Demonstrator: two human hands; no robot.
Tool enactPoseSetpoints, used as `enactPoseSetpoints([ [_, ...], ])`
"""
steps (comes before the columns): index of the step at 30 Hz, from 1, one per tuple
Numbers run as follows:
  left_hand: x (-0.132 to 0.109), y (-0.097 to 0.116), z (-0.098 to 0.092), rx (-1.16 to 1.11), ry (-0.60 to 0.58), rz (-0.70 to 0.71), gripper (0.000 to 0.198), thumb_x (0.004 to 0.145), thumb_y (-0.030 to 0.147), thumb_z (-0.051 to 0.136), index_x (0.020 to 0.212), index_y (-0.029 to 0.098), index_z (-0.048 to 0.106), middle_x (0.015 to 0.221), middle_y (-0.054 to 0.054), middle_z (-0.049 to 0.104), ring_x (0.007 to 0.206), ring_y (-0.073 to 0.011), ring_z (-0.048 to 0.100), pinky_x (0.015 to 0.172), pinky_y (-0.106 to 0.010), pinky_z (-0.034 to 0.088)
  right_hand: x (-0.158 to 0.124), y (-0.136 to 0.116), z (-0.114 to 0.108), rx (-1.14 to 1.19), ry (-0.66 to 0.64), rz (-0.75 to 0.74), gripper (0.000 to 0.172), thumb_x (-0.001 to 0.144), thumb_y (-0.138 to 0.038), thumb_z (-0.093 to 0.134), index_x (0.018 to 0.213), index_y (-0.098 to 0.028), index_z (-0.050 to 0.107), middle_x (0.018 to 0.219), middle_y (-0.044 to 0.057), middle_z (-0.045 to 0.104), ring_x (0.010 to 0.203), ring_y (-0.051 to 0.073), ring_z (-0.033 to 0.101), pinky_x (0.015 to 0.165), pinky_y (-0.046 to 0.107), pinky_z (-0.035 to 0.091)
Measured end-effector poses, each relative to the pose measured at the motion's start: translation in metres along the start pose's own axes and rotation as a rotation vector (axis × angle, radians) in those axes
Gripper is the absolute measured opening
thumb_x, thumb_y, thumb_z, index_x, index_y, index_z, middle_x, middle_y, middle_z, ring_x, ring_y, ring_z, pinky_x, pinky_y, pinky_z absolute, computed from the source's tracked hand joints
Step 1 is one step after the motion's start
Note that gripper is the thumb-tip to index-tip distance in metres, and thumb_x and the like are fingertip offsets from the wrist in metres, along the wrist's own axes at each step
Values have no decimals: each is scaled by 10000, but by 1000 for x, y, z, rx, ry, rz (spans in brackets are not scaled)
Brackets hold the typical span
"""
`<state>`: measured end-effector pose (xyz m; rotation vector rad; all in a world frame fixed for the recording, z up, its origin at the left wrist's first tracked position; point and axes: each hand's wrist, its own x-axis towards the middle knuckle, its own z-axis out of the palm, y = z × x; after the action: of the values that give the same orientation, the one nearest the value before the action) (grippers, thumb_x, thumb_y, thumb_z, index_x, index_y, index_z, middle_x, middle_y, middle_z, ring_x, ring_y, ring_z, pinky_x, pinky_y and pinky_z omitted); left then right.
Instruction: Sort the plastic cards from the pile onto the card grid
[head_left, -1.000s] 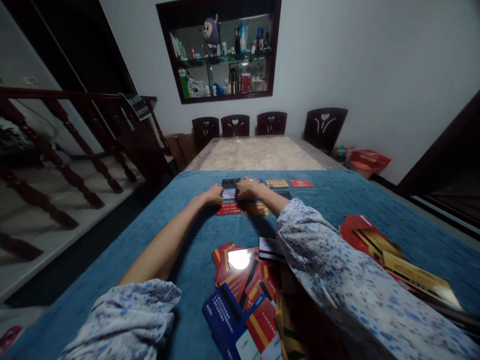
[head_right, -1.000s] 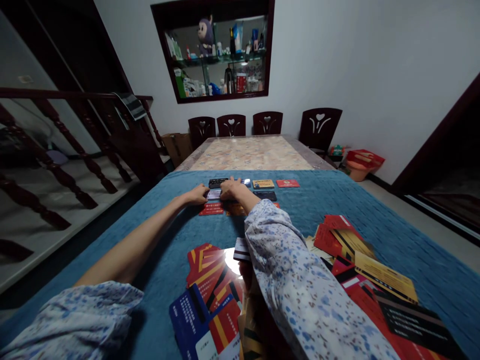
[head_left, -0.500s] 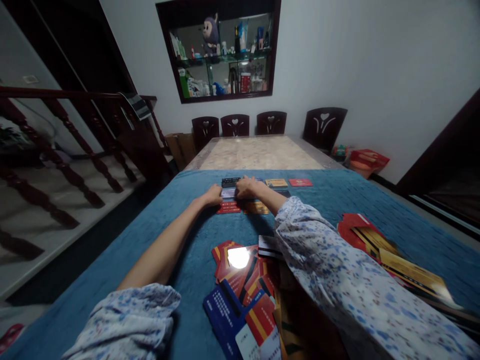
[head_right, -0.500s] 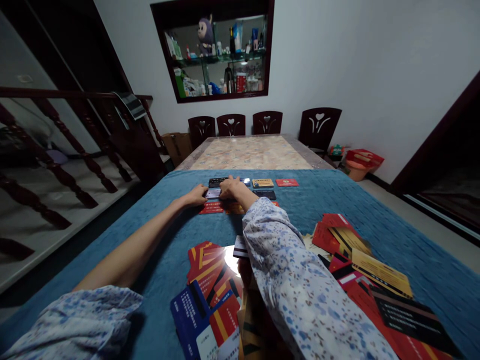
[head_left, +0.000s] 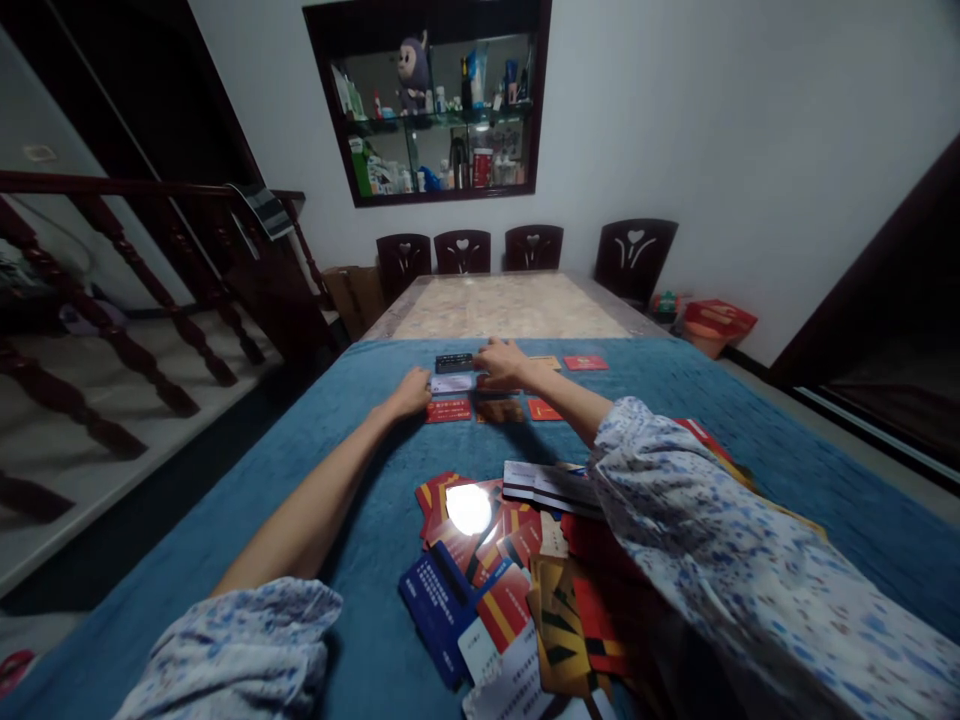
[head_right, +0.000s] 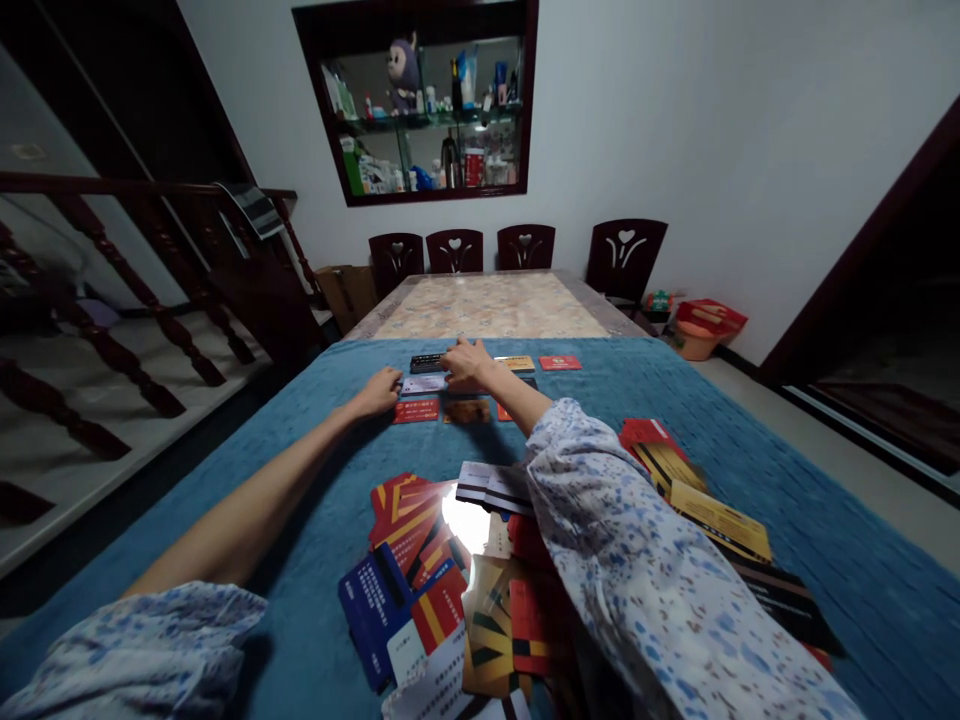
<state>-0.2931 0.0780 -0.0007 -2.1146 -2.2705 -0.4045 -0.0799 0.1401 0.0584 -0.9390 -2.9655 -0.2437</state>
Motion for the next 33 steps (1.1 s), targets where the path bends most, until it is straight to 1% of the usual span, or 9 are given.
enactPoseSetpoints([
  [3,-8,4,-2,-10,45,-15,249,837,119,508,1042,113,650,1067,-124,629,1005,-220,587,939,-322,469,-11,2,0,2,46,14,248,875,-257,517,1003,-195,720,1157,130,676,1140,302,490,853,385,382],
  [5,-14,7,-4,-9,68,-25,294,865,137,490,1122,106,629,1110,-137,614,1046,-229,577,963,-340,459,-18,3,2,-6,85,31,269,904,-240,468,981,-183,719,1128,134,688,1120,292,500,839,375,367],
  [7,-19,11,-5,-8,91,-26,314,884,146,473,1158,107,622,1139,-145,603,1083,-236,566,980,-357,450,-25,3,4,-13,111,34,285,917,-230,447,982,-175,719,1110,142,694,1108,289,505,830,372,353],
  [12,-35,26,-5,-38,143,28,284,913,153,451,1090,111,669,1121,-143,625,1090,-235,570,975,-363,450,-47,-1,4,-12,140,21,290,930,-229,438,989,-180,718,1086,134,703,1068,278,509,787,359,327],
  [17,-54,47,-3,-44,172,82,278,926,144,437,934,123,714,1072,-136,656,1026,-228,597,941,-365,457,-75,-5,5,22,150,36,253,922,-211,466,963,-190,715,1066,118,707,1028,261,506,756,341,297],
  [22,-70,65,-1,-58,177,121,287,924,133,440,873,133,722,1027,-122,672,981,-217,607,926,-352,456,-100,-5,9,20,191,37,243,932,-225,477,941,-192,718,1016,114,714,1023,260,505,783,351,279],
  [27,-84,82,2,-115,166,144,291,906,105,442,917,145,731,1043,-110,677,1014,-225,604,946,-366,439,-129,-4,15,36,208,31,230,932,-225,489,913,-200,717,993,102,708,1011,251,493,762,345,267],
  [31,-96,98,5,-137,156,180,309,878,73,454,997,150,729,1082,-110,673,1053,-234,590,972,-396,422,-154,-2,26,33,242,52,234,948,-250,485,910,-209,713,930,88,703,999,244,485,772,353,267],
  [33,-103,107,7,-153,140,214,321,866,61,460,1030,141,723,1091,-117,672,1063,-239,583,966,-403,429,-167,-1,34,30,270,54,218,945,-258,502,910,-210,712,958,88,707,1021,244,487,792,362,270],
])
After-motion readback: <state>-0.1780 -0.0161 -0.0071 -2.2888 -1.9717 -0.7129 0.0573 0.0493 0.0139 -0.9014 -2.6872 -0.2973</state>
